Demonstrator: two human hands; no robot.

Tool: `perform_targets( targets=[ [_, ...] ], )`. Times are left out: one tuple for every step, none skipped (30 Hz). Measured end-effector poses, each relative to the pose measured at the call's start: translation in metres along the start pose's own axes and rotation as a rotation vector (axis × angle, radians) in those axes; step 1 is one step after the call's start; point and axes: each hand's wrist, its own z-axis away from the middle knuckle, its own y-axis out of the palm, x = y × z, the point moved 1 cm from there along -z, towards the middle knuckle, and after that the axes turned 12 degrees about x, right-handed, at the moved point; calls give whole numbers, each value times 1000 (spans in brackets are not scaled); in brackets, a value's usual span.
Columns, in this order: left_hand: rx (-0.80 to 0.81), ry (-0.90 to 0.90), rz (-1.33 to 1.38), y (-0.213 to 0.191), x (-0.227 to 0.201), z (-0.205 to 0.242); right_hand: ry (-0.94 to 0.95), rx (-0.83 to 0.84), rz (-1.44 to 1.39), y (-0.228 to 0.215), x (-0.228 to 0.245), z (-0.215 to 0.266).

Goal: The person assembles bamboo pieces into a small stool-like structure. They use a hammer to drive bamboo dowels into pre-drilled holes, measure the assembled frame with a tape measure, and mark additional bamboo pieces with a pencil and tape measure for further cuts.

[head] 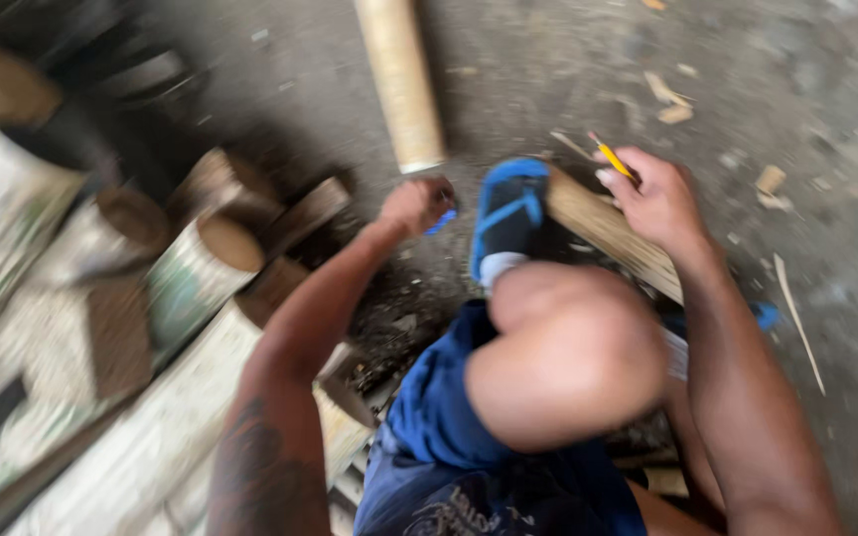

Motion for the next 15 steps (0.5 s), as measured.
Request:
perform_targets(
  targets=[
    [-41,127,40,-21,-22,-14,12,-47,-42,-11,-11,4],
    [-73,254,82,-37,-47,-24,24,-98,-88,-21,-23,11],
    [-54,299,-6,-53,-72,-35,34,-152,-132,-30,-38,24],
    [-53,323,-86,-73,-94,-41,110,-202,-123,-39,-51,34],
    [-21,388,-163,-88,-121,-51,187,-252,-114,-47,-66,45],
    [-1,436,-234,-102,-145,-59,250,-283,-104,-53,-80,50],
    [132,329,-316,-111,-170,-71,284,-299,-126,-58,-95,57],
    [275,202,-401,-117,-186,-76,319,-298,-162,-55,-109,65],
    [286,214,-469,-127,-198,-80,354,-296,-198,-49,-123,71],
    [305,238,-537,-131,-211,-87,358,-284,-231,-41,-138,78],
    [325,264,-603,-129,-220,-91,362,-272,-263,-32,-150,83],
    [318,307,-617,-131,-228,-94,348,-270,-286,-29,-160,81],
    [312,349,-630,-133,-234,-97,324,-268,-237,-25,-167,79],
    [313,388,-632,-128,-238,-98,306,-255,-186,-16,-172,81],
    [309,412,-654,-120,-243,-100,288,-240,-136,-10,-177,84]
  ],
)
